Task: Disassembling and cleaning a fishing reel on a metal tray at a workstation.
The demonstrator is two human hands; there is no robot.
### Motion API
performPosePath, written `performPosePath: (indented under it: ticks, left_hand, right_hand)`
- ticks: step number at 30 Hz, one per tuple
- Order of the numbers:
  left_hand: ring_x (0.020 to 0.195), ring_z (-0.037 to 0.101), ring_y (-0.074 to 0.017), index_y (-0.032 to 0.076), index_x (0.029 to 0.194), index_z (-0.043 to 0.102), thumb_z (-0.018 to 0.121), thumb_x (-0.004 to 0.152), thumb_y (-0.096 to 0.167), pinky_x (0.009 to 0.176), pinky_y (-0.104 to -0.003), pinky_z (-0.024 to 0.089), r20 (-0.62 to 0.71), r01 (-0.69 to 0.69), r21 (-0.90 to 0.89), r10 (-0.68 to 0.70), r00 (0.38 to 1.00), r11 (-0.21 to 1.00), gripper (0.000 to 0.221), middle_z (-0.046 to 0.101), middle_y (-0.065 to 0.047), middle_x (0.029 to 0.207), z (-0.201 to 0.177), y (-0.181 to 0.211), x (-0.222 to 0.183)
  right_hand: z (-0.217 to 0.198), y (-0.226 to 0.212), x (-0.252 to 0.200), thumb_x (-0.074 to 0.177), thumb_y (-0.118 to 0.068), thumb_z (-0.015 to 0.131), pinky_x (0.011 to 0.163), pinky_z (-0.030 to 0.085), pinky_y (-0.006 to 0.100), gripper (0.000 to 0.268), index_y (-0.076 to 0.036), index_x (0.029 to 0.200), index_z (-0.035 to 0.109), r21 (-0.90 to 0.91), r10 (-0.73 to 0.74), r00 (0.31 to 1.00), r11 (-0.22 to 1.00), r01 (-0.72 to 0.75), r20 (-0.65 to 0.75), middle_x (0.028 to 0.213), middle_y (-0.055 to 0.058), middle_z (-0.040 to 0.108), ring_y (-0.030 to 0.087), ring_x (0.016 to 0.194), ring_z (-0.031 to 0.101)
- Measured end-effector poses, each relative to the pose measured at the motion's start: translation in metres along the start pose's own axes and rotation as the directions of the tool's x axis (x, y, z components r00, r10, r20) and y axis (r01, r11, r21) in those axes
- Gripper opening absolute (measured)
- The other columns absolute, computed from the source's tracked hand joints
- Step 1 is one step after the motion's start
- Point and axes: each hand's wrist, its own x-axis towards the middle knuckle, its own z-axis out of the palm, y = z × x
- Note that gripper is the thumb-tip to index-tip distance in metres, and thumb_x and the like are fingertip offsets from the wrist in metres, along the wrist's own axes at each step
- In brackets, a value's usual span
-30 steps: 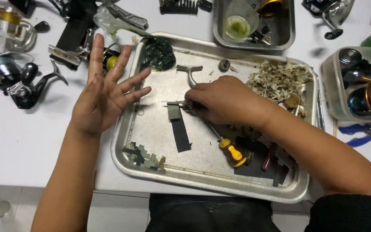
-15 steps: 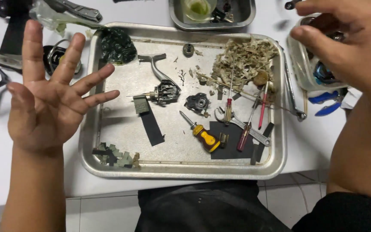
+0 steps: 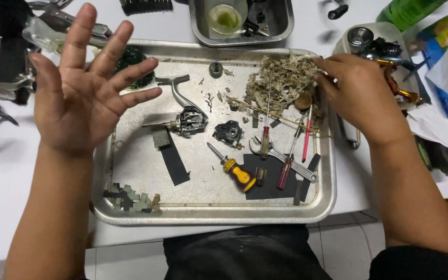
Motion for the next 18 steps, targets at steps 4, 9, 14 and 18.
performPosePath:
  ticks: [4,9,14,18]
  left_hand:
    - [0.146,0.045,-0.0455,0.022,0.165,0.013,0.041,0.087,0.068,0.113,-0.064,0.048,0.125,-0.050,0.117,0.036,0.992,0.992,0.094,0.024,-0.020,0.177,-0.017,-0.006,0.000]
    - [0.147,0.039,-0.0522,0.014,0.165,0.011,0.034,0.090,0.068,0.117,-0.068,0.041,0.168,-0.125,-0.006,0.124,0.978,0.992,0.096,0.023,-0.028,0.170,-0.052,-0.007,-0.008]
    - [0.147,0.042,-0.0462,0.011,0.166,0.016,0.027,0.083,0.066,0.120,-0.060,0.041,-0.060,-0.136,-0.117,0.130,0.990,0.984,0.100,0.030,-0.024,0.169,-0.058,-0.001,-0.015]
    - [0.147,0.046,-0.0415,0.009,0.165,0.021,0.028,0.085,0.065,0.122,-0.052,0.042,-0.086,-0.152,-0.113,0.143,0.986,0.982,0.098,0.035,-0.023,0.168,-0.059,-0.004,-0.010]
  right_hand:
    - [0.000,-0.018,0.022,0.098,-0.011,0.065,0.085,0.053,0.054,0.040,0.006,0.135,0.064,0.066,0.158,0.946,0.981,-0.184,0.284,0.110,0.028,0.067,0.045,0.095,0.065]
    - [0.019,-0.011,0.015,0.098,-0.020,0.070,0.082,0.057,0.049,0.033,0.004,0.120,0.066,-0.001,0.221,0.891,0.971,-0.240,0.396,0.104,0.023,0.066,0.038,0.089,0.066]
    - [0.049,0.022,0.005,0.092,-0.009,0.069,0.076,0.056,0.044,0.024,-0.012,0.112,0.082,-0.193,0.161,0.965,0.974,-0.121,0.206,0.097,0.015,0.079,0.035,0.084,0.075]
    - [0.040,0.017,0.000,0.102,-0.015,0.079,0.075,0.056,0.035,0.015,-0.009,0.114,0.084,-0.147,0.119,0.987,0.984,-0.102,0.107,0.099,0.010,0.080,0.023,0.078,0.074]
